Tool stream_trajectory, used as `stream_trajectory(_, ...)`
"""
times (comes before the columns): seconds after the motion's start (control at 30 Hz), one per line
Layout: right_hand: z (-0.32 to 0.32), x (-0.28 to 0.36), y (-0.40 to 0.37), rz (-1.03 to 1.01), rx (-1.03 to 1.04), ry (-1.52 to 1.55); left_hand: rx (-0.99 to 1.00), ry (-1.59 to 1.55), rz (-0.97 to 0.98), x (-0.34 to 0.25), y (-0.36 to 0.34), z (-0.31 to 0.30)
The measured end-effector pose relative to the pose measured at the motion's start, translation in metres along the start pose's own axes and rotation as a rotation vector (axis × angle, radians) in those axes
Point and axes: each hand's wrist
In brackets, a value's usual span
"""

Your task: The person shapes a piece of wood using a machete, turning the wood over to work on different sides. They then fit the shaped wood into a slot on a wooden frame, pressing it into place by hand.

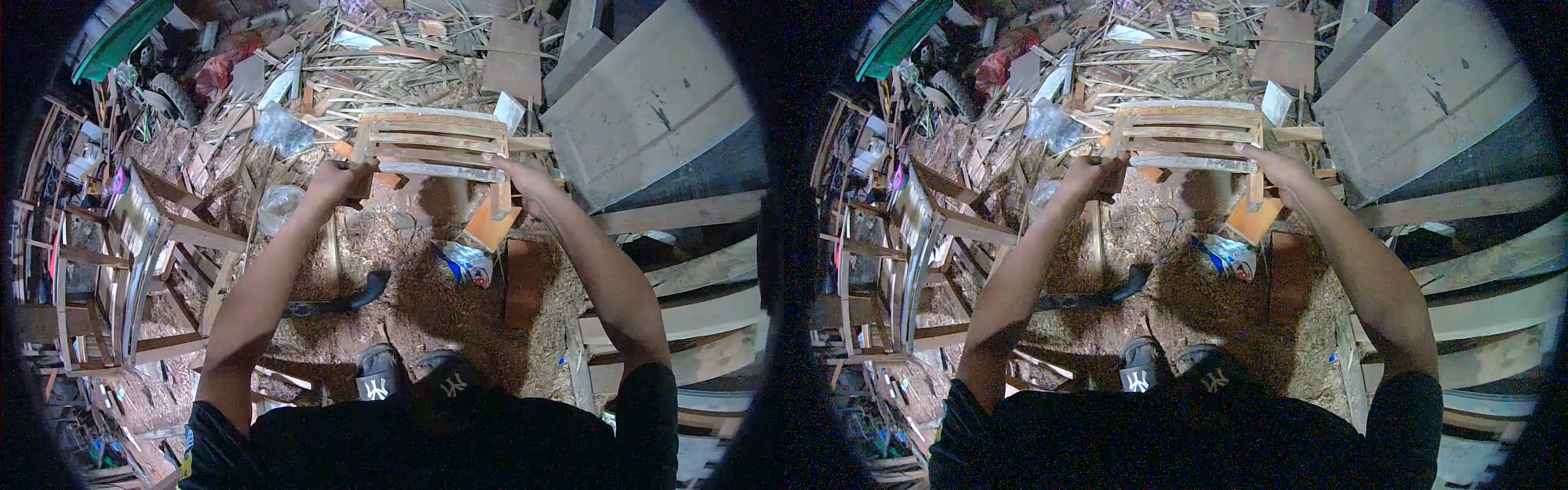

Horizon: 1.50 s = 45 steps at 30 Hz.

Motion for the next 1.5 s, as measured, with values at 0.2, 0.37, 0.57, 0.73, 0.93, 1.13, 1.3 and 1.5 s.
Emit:
stream_trajectory(0.2,0.0,0.003,-0.001,-0.04,-0.063,0.017,-0.046,-0.076,0.022,0.0,0.006,0.0)
stream_trajectory(0.37,0.002,0.009,-0.009,-0.008,-0.067,-0.024,-0.103,-0.041,-0.075,-0.004,0.022,-0.004)
stream_trajectory(0.57,0.009,0.012,-0.016,-0.031,-0.101,-0.046,-0.12,0.117,-0.04,-0.003,0.031,0.0)
stream_trajectory(0.73,0.001,0.005,-0.003,-0.024,-0.029,-0.006,-0.107,0.194,-0.05,-0.006,0.032,-0.001)
stream_trajectory(0.93,0.0,0.008,-0.002,-0.034,-0.034,-0.02,-0.092,0.283,-0.017,-0.015,0.03,-0.003)
stream_trajectory(1.13,0.001,0.012,-0.004,-0.007,-0.013,-0.064,-0.023,0.226,0.006,-0.003,0.043,-0.003)
stream_trajectory(1.3,0.006,0.014,-0.01,0.0,-0.073,-0.103,-0.076,0.205,0.034,-0.01,0.038,-0.002)
stream_trajectory(1.5,0.0,0.006,0.004,-0.007,-0.096,-0.135,-0.108,0.309,-0.048,-0.019,0.031,-0.003)
Point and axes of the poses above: each hand's wrist, its own y-axis towards the middle knuckle, its own z-axis out of the palm, x = y × z, and after that the axes turned 1 degree about z, right-handed
